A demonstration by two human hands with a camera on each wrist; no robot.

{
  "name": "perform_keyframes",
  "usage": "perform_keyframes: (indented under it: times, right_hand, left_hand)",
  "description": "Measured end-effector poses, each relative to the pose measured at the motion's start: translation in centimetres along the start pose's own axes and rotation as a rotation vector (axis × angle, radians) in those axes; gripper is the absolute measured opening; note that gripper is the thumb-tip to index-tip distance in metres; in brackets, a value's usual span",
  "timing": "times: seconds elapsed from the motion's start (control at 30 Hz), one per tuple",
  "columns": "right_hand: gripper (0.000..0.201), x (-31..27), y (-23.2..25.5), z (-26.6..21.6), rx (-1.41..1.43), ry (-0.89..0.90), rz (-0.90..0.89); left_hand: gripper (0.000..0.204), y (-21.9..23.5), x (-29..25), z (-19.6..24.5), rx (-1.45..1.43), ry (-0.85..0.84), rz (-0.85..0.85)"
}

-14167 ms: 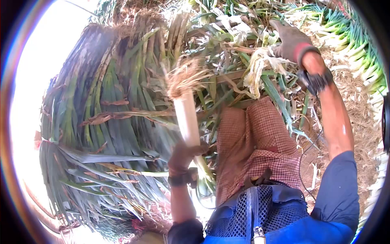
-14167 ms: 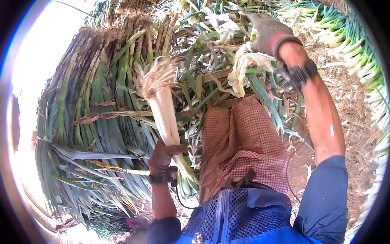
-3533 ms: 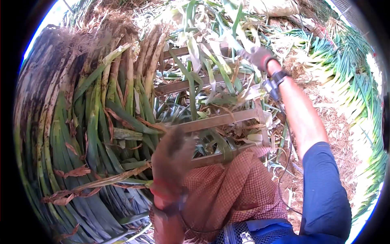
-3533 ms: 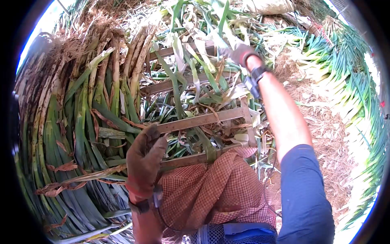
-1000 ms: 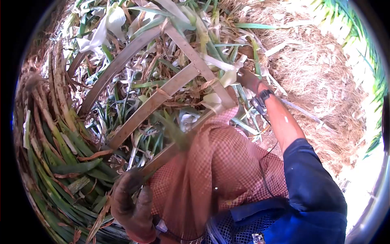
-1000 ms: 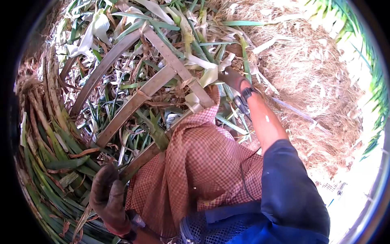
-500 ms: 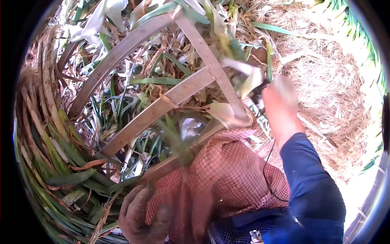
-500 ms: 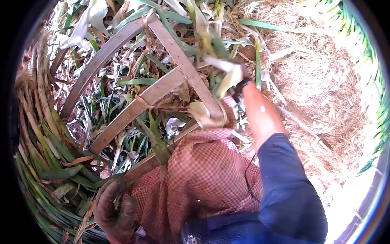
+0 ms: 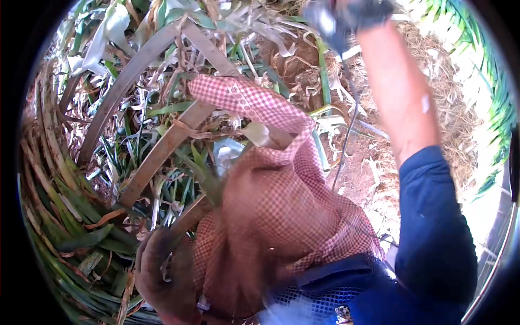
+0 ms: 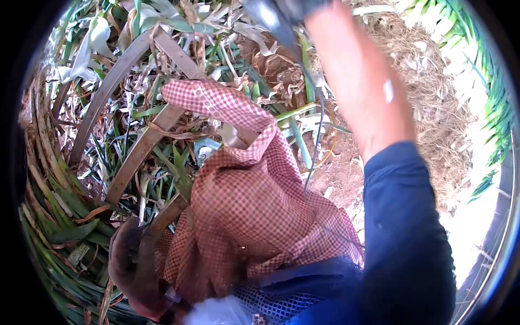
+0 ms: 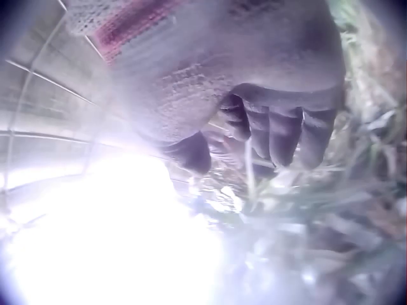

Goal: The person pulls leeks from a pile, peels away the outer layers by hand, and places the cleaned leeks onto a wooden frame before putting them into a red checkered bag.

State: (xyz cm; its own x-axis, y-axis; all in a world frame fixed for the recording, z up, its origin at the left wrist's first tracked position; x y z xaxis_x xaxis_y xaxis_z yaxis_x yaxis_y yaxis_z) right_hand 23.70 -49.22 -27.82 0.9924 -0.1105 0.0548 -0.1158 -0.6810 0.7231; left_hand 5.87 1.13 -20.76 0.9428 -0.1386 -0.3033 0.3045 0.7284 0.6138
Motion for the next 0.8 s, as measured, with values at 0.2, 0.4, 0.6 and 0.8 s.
perform_keyframes:
  times: [0.2, 0.4, 0.6, 0.8]
  right_hand:
    - [0.055, -23.6, -10.5, 15.3, -0.455, -0.587, -0.567]
    - [0.108, -30.3, -14.2, 14.2, -0.621, -0.515, -0.507]
    - [0.043, -29.7, -21.5, 17.0, -0.554, -0.240, -0.556]
    - [0.031, -23.4, -11.6, 16.4, -0.642, -0.374, -0.743]
  left_hand:
    - [0.034, -0.3, 0.0, -1.3, 0.002, 0.067, -0.044]
    - [0.033, -1.2, 0.5, -2.2, 0.094, 0.129, -0.080]
    - [0.033, -2.0, 1.5, -2.1, 0.133, 0.013, -0.181]
    - [0.037, -1.8, 1.6, -1.9, 0.178, -0.089, -0.100]
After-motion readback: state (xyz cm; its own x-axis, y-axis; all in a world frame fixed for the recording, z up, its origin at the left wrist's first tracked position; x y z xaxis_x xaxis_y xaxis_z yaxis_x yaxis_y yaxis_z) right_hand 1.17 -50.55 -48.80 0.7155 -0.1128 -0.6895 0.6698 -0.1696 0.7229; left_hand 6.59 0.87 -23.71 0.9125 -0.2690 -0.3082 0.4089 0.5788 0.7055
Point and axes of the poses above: each hand's wrist, its own x-axis towards the middle knuckle, its own y-axis out of the back of the hand, z = x × y, the point moved 1 cm from there along x, towards the middle knuckle, and after that the axes turned 8 degrees about y, right-handed, at the moved point
